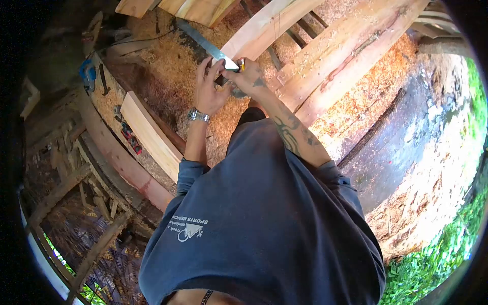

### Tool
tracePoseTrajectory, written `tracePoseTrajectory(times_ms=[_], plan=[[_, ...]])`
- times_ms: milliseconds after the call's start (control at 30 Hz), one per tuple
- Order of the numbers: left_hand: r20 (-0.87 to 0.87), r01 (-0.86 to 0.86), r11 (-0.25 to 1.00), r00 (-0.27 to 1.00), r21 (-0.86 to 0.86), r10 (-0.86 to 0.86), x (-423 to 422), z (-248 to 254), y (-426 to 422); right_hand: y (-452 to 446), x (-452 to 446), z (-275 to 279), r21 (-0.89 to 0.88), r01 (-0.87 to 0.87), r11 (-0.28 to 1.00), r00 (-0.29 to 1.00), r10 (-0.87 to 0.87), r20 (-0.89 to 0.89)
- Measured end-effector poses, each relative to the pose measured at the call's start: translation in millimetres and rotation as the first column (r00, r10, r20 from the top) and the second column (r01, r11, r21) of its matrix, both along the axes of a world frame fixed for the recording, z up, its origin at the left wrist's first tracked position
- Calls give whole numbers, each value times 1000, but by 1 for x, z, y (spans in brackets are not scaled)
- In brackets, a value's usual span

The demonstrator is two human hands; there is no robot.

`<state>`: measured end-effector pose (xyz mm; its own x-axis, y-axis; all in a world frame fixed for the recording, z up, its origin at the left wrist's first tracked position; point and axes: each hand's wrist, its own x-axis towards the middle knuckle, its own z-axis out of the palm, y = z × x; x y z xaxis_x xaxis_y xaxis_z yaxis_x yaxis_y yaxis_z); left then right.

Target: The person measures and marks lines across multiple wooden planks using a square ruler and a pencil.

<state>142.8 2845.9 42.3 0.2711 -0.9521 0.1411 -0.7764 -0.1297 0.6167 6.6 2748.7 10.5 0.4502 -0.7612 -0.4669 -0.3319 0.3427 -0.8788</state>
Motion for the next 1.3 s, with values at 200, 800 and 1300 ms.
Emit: tracePoseTrajectory(times_ms=[200,800,1300], plan=[[40,40,994,999,-106,-35,16,-19,-9,-8,11,-13,-35,32,999,999,-31,23],[7,-85,971,996,-223,89,2,-27,-10,-21,4,-1,-10,-93,996,994,92,-58],[0,-67,969,998,-238,69,8,-40,-11,-21,3,-39,-61,-149,987,989,149,-1]])
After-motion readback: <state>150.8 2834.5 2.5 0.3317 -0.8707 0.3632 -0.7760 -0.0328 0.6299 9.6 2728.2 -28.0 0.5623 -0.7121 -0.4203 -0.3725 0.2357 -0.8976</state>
